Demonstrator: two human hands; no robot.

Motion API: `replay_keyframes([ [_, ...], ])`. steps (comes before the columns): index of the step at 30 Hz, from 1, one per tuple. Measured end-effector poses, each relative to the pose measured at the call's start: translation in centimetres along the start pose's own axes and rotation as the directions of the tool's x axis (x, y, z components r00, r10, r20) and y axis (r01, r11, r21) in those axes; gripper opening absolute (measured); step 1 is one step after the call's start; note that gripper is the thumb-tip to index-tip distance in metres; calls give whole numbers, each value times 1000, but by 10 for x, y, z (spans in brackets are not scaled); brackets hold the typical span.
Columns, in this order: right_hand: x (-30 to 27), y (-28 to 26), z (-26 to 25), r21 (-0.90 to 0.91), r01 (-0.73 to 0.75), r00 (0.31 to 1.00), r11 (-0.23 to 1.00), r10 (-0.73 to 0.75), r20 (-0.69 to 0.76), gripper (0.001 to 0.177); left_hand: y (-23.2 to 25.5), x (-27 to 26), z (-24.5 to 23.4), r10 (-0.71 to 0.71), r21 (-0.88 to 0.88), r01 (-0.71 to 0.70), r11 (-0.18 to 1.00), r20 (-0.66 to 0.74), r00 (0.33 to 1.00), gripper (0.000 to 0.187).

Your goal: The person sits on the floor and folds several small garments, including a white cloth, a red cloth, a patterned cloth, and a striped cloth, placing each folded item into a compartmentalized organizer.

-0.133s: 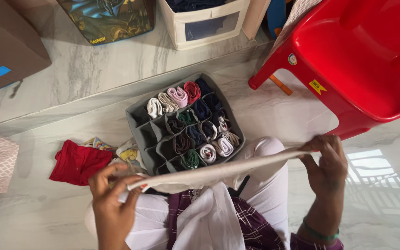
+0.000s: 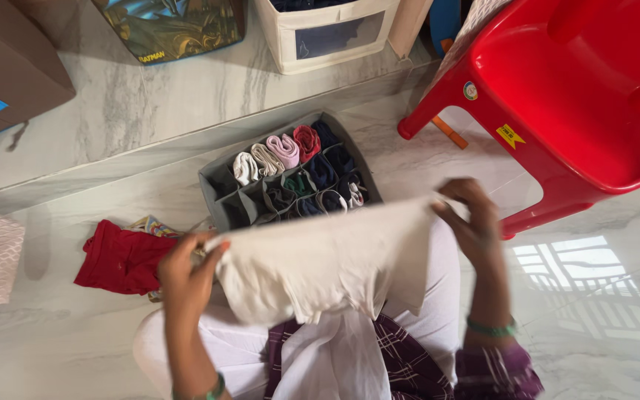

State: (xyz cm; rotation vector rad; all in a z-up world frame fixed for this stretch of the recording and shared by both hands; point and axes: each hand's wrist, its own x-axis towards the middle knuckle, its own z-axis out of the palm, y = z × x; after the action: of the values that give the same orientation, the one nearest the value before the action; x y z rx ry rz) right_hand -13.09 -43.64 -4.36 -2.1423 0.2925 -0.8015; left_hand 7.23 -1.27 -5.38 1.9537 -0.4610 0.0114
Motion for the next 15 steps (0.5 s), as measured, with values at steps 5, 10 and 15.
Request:
replay_keyframes([
  [5,54,81,107,-119,-75,996,990,70,-47,25,-82,69,72,79,181,-50,982,-157,984,18],
  [10,6,106,141,-208,53,995,977,-33,95,24,-124,39,119,144,207,-113,972,-145,979,22],
  [15,-64,81,181,-134,-68,875,989,124,468,3,-110,-28,181,-56,312,46,949,25,998,22],
])
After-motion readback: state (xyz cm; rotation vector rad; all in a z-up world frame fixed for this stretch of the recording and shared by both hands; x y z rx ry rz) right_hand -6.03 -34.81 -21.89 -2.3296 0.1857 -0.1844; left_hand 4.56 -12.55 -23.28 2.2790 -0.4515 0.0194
